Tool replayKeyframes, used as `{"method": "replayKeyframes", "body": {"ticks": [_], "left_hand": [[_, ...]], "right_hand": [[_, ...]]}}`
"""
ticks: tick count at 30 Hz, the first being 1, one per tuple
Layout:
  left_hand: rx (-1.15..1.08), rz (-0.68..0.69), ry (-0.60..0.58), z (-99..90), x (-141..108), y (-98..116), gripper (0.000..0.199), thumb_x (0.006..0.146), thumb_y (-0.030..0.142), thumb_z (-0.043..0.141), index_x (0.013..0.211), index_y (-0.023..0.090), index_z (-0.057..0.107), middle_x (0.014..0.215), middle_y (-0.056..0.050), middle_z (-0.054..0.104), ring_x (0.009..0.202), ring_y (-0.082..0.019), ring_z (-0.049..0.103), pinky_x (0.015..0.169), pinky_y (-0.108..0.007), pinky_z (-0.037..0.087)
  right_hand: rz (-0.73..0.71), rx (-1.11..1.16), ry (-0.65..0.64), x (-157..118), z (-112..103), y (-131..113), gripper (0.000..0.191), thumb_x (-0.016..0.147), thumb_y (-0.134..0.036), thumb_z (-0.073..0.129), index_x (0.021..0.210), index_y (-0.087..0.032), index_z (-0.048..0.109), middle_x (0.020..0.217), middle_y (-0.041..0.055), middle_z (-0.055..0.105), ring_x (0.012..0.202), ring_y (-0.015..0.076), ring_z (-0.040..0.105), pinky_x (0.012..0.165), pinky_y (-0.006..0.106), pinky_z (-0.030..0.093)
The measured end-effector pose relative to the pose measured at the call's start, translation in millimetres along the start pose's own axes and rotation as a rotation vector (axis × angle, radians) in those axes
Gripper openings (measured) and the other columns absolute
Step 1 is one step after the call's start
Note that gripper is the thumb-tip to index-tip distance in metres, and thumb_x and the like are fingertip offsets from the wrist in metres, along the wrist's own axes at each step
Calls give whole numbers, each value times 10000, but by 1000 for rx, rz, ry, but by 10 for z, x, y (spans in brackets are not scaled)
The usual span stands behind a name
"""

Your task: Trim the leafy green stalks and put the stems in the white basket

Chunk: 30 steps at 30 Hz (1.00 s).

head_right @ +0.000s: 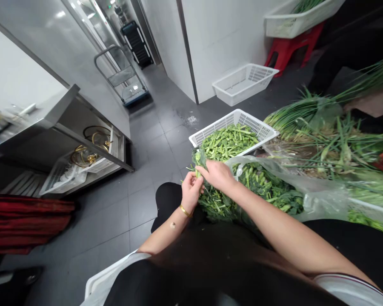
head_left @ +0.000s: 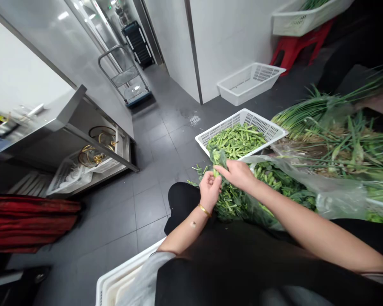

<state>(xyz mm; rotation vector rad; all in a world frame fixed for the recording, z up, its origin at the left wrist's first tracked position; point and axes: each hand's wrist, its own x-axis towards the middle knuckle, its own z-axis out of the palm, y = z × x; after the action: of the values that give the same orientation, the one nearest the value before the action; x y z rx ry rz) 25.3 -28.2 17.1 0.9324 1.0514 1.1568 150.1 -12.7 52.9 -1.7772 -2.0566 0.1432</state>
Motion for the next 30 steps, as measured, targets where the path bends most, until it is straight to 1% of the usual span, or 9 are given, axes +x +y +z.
{"method": "replayKeyframes", "body": {"ticks": [5,7,10,14,17,20,22,27,30], "left_hand": [[-161,-133,67,-83,79,26,387,643,447,746,741,158,508,555,41,520,432,-47,428,419,-179,280],[-151,-145,78,-116,104,61,397,686,491,702,806,145,549,591,21,549,444,-52,430,417,-187,271],[-110,-133,50,-109,86,75,447,748,566,606,839,128,586,617,0,562,475,-68,450,430,-200,292],[-66,-38,1,-69,58,26,398,617,404,777,866,152,598,672,27,549,554,-61,468,509,-190,368],[-166,-150,-13,-96,98,-17,420,543,342,824,810,155,559,648,43,512,521,-53,446,485,-191,359],[-300,-271,54,-160,170,-20,419,564,369,809,750,161,496,586,56,457,481,-50,419,451,-187,319],[-324,-267,92,-206,209,8,418,580,363,803,761,171,479,581,61,446,494,-56,433,459,-185,327],[-210,-174,92,-277,211,59,401,589,339,796,805,180,498,612,63,466,500,-55,431,469,-187,349],[-114,-143,103,-253,187,-6,378,593,332,784,806,177,514,611,67,466,493,-49,408,471,-183,333]], "right_hand": [[-435,230,-55,-385,79,-114,285,876,-300,398,750,-162,612,733,88,659,605,163,579,532,257,326],[-308,393,-106,-460,78,-91,345,899,-363,380,679,-178,572,632,53,626,570,158,574,537,252,356],[93,543,-209,-213,18,33,388,889,-482,426,661,-189,538,487,-2,555,486,149,548,530,250,387],[267,537,-383,184,-9,119,379,826,-523,533,656,-184,530,437,-10,539,450,146,531,508,247,385],[212,482,-335,31,123,12,358,890,-445,439,701,-164,556,525,32,593,491,146,548,508,243,388],[-164,364,-187,-364,308,-114,239,881,-305,426,807,-156,597,750,83,653,635,166,600,568,251,403],[-330,313,-228,-544,406,-110,204,879,-265,429,871,-163,606,855,90,654,720,176,620,628,258,419],[-195,13,-646,-461,475,198,235,749,-276,657,938,-141,622,947,132,642,750,215,630,635,283,410],[-83,73,-618,-281,371,349,211,773,-356,630,868,-167,626,817,77,649,674,186,600,576,259,358]]}}
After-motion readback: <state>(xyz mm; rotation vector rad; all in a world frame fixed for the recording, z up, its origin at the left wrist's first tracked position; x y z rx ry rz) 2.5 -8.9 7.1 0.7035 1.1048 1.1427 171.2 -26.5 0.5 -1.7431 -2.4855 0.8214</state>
